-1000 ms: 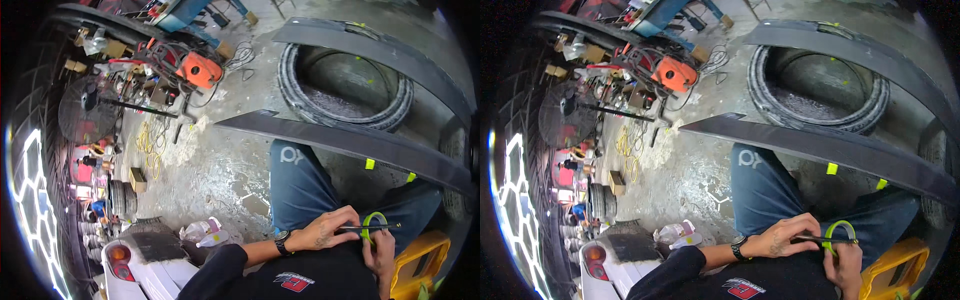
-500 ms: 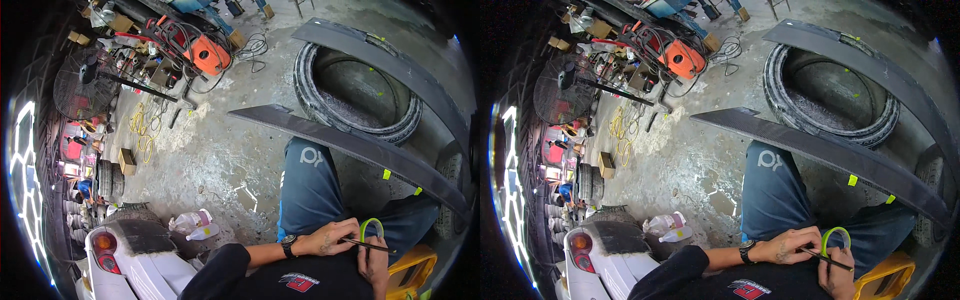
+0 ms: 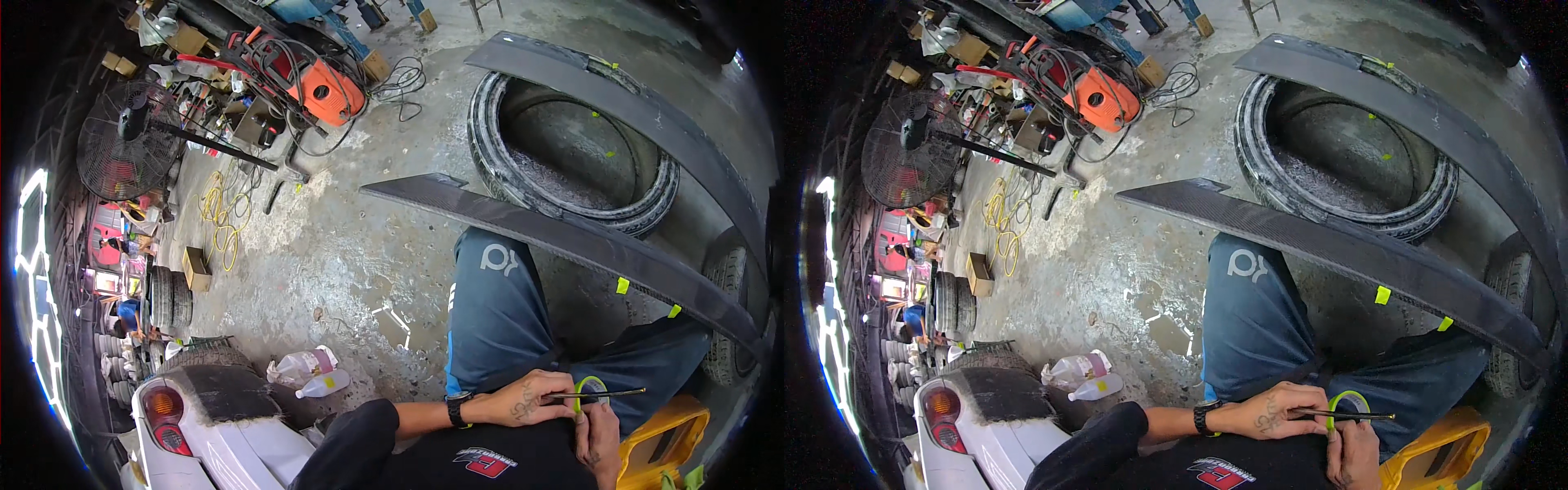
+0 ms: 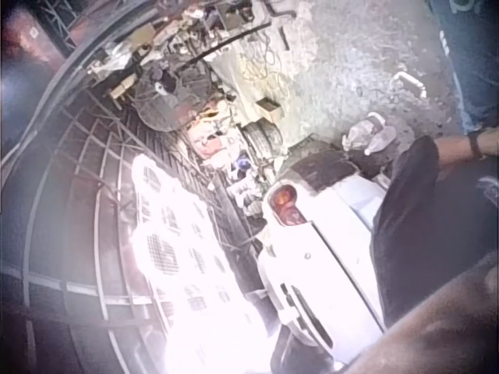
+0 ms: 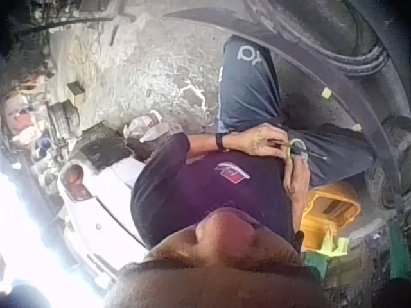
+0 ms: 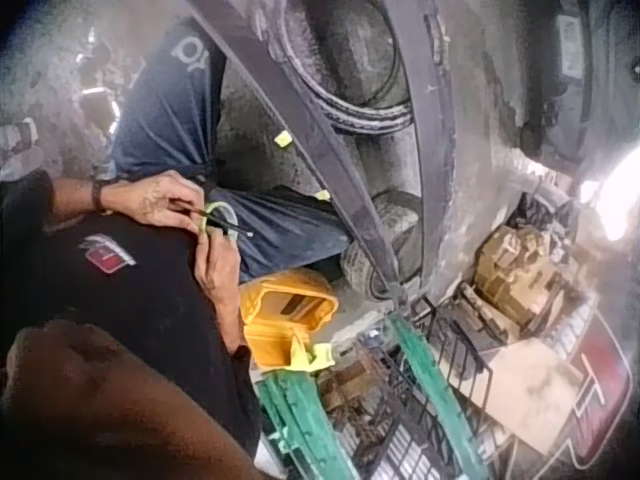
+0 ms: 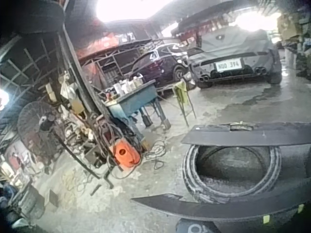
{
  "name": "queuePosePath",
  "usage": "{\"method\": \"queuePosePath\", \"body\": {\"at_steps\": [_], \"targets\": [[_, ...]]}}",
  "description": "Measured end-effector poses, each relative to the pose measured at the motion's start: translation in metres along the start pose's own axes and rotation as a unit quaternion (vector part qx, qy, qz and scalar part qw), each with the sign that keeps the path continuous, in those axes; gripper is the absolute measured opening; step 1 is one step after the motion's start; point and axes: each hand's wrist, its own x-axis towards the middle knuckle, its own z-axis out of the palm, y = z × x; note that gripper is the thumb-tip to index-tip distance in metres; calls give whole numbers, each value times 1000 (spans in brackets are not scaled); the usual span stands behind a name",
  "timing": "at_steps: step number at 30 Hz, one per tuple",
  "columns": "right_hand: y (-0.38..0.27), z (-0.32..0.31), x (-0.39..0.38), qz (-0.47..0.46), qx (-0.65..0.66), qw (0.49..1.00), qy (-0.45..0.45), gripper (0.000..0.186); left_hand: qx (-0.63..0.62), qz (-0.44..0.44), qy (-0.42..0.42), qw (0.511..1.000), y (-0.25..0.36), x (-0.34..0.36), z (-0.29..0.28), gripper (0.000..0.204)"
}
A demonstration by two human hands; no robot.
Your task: The person prepares a carbon fiber automotive part by applying yellow tape to its edges and using a thin tool to press the tape into the contours.
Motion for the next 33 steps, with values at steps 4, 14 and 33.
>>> {"method": "queuePosePath", "body": {"at_steps": [4, 14, 33], "targets": [[-4, -9, 2, -7, -26, 999, -22, 8, 13, -32, 28, 999, 0, -5, 3, 17], [7, -19, 14, -57, -29, 998, 22, 13, -23, -102, 99, 990, 4, 2, 18, 15], [35, -38, 84, -75, -15, 990, 115, 8, -37, -60, 106, 992, -4, 82, -19, 22]]}}
